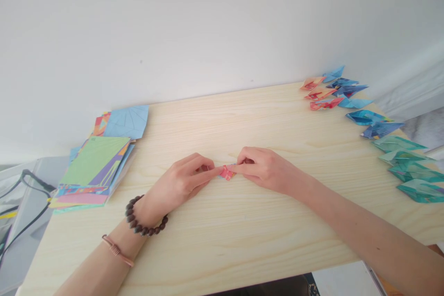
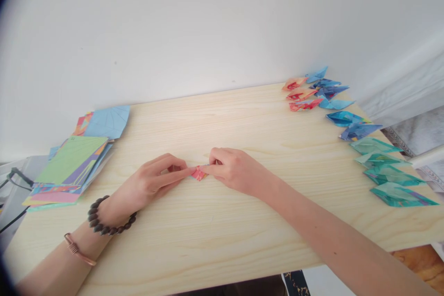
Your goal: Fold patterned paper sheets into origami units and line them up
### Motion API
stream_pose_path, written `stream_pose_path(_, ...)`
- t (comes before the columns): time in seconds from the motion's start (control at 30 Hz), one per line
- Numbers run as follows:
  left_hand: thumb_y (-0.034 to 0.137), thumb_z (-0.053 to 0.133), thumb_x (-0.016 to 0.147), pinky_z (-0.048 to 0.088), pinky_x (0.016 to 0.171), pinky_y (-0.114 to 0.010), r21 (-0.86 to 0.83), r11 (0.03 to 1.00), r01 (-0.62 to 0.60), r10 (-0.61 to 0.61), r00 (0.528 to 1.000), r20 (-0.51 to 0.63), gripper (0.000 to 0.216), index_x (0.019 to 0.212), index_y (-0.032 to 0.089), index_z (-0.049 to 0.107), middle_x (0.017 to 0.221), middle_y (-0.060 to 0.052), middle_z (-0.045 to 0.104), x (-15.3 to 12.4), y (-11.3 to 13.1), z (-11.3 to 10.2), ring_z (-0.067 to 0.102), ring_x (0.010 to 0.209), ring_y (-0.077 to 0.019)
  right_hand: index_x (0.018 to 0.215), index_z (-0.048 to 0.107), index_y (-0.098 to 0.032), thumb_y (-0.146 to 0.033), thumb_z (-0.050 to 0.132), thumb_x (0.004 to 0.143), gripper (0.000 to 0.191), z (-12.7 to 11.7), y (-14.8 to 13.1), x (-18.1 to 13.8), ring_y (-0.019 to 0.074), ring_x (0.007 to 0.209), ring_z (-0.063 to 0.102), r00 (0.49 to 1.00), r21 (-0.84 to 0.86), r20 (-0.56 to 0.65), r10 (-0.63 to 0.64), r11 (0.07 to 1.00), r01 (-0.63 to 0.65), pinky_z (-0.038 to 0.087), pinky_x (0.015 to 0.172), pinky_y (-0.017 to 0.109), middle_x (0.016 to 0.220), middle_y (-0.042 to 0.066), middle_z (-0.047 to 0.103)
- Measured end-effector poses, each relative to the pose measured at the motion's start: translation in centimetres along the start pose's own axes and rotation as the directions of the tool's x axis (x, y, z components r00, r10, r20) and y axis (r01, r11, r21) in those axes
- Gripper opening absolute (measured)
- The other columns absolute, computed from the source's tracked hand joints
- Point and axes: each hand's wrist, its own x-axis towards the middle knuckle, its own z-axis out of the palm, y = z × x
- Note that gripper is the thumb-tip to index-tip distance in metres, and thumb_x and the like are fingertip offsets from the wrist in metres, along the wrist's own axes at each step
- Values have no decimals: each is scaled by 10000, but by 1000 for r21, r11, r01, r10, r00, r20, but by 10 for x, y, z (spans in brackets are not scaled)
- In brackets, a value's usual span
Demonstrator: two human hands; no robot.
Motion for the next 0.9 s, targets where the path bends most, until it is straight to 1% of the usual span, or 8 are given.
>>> stream_pose_path(0.13,118,468,865,464,674,-275,-16,1000,7,-7,1000,-1,385,1221,258,518,954,-66,559,1,1,-3,510,808,-148,988,646,-184,-116,419,872,264,0,-2,0,111,673,467,1000,-15,8,4,1000,-4,426,624,245,850,60,548)
stream_pose_path(0.27,115,482,847,468,727,-322,71,997,-1,0,1000,18,399,1213,267,526,964,-65,571,-1,1,-5,503,852,-174,950,646,-165,-99,407,866,261,1,-4,-1,124,696,477,1000,-28,5,-5,1000,5,444,664,281,873,72,549)
stream_pose_path(0.37,87,479,828,463,764,-361,152,988,-5,2,1000,17,444,1231,271,514,1003,-67,580,-5,0,-5,497,903,-199,1015,627,-174,-103,403,868,278,2,-6,-3,155,782,507,1000,-35,3,7,999,-7,461,716,320,919,84,557)
stream_pose_path(0.47,70,465,820,461,770,-366,178,984,10,-10,1000,0,464,1232,279,512,1028,-66,581,-8,1,-3,495,932,-207,1082,601,-182,-108,394,874,303,2,-9,-6,181,855,521,1000,-55,-6,25,998,-25,472,744,345,945,89,566)
stream_pose_path(0.6,71,462,821,465,766,-353,174,984,42,-37,999,-30,420,1180,270,550,1031,-62,589,-10,4,-1,504,952,-207,1041,618,-147,-90,395,870,287,3,-12,-9,176,829,534,999,-74,-27,47,996,-49,482,739,331,940,91,588)
stream_pose_path(0.77,71,467,816,462,780,-357,155,987,52,-48,998,-32,395,1155,250,564,1045,-63,592,-12,5,-2,508,969,-211,1009,623,-122,-90,393,872,270,2,-16,-17,187,880,556,991,-88,-58,120,988,-124,485,767,321,958,109,596)
stream_pose_path(0.83,93,480,814,459,788,-358,130,989,64,-61,998,-32,358,1122,244,582,1042,-60,589,-11,6,-3,507,969,-212,986,622,-127,-93,385,874,264,1,-18,-18,184,874,561,988,-94,-47,149,984,-153,483,764,320,955,106,594)
stream_pose_path(0.9,147,514,810,458,781,-355,94,990,104,-99,994,-48,280,1056,238,612,1024,-56,586,-7,10,-3,507,949,-210,946,620,-139,-97,392,866,246,1,-20,-15,177,856,563,984,-79,-32,175,981,-177,478,760,318,957,97,589)
